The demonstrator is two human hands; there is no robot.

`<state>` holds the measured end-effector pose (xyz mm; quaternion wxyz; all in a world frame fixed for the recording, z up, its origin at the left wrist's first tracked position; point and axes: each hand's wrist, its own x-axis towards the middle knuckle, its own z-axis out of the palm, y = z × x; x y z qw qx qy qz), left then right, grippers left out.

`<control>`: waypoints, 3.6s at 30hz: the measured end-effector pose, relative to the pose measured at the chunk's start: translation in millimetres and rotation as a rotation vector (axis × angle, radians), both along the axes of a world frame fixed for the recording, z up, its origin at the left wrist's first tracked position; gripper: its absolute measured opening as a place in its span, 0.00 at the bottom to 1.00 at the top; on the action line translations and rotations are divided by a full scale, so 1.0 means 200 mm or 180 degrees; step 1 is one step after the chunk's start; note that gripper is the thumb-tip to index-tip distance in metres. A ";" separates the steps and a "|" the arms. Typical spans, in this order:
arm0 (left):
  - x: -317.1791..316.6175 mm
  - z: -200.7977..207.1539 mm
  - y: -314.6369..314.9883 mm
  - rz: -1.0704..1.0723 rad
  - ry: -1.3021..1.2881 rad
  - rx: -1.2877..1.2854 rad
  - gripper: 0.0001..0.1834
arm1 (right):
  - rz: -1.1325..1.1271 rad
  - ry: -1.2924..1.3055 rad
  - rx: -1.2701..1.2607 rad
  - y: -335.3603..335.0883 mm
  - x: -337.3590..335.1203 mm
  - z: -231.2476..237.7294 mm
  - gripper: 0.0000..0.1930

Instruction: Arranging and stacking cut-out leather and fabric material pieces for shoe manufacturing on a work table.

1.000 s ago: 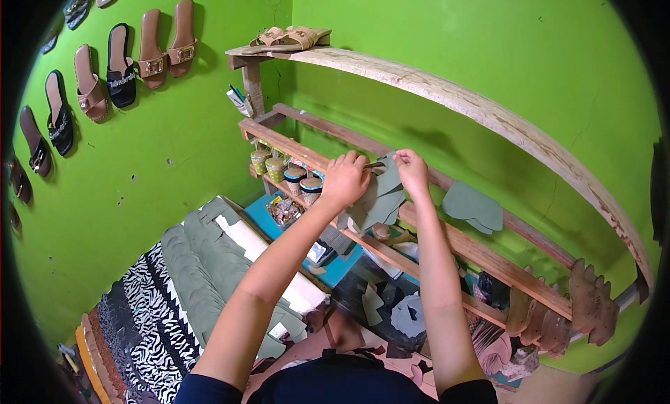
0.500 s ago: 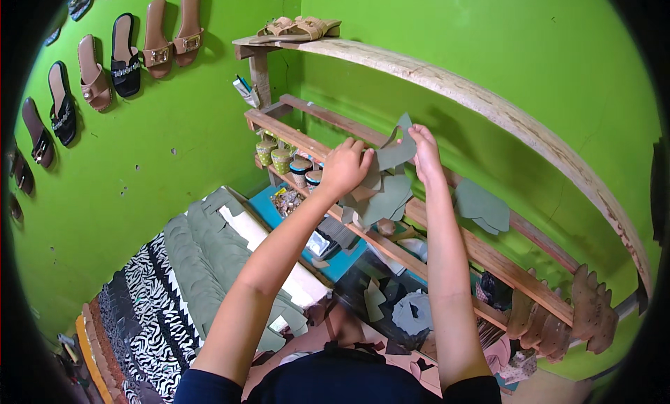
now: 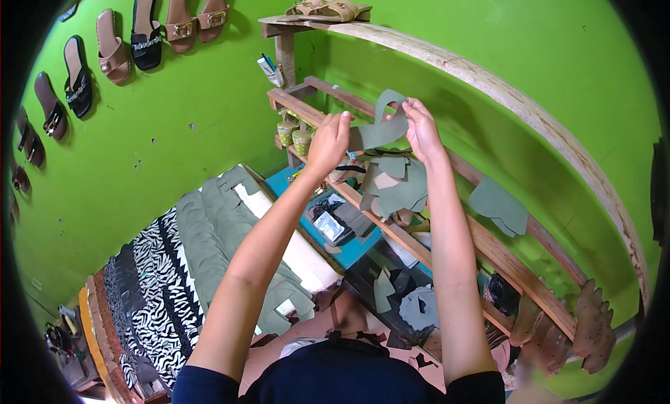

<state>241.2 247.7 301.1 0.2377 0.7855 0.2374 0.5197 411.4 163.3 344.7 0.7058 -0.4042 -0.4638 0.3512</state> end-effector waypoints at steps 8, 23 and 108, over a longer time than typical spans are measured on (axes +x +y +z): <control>-0.24 -0.01 0.05 -0.0332 -0.0094 -0.0173 0.19 | 0.0477 -0.0669 -0.0109 0.09 -0.23 -0.01 0.06; -0.62 -0.27 0.05 -0.0234 0.0912 0.0237 0.25 | 0.0758 -0.2997 -0.0309 0.18 -0.55 -0.33 0.06; -0.78 -1.41 0.05 0.1022 0.2164 -0.0677 0.21 | -0.1604 -0.3971 -0.0439 0.41 -1.07 -1.67 0.09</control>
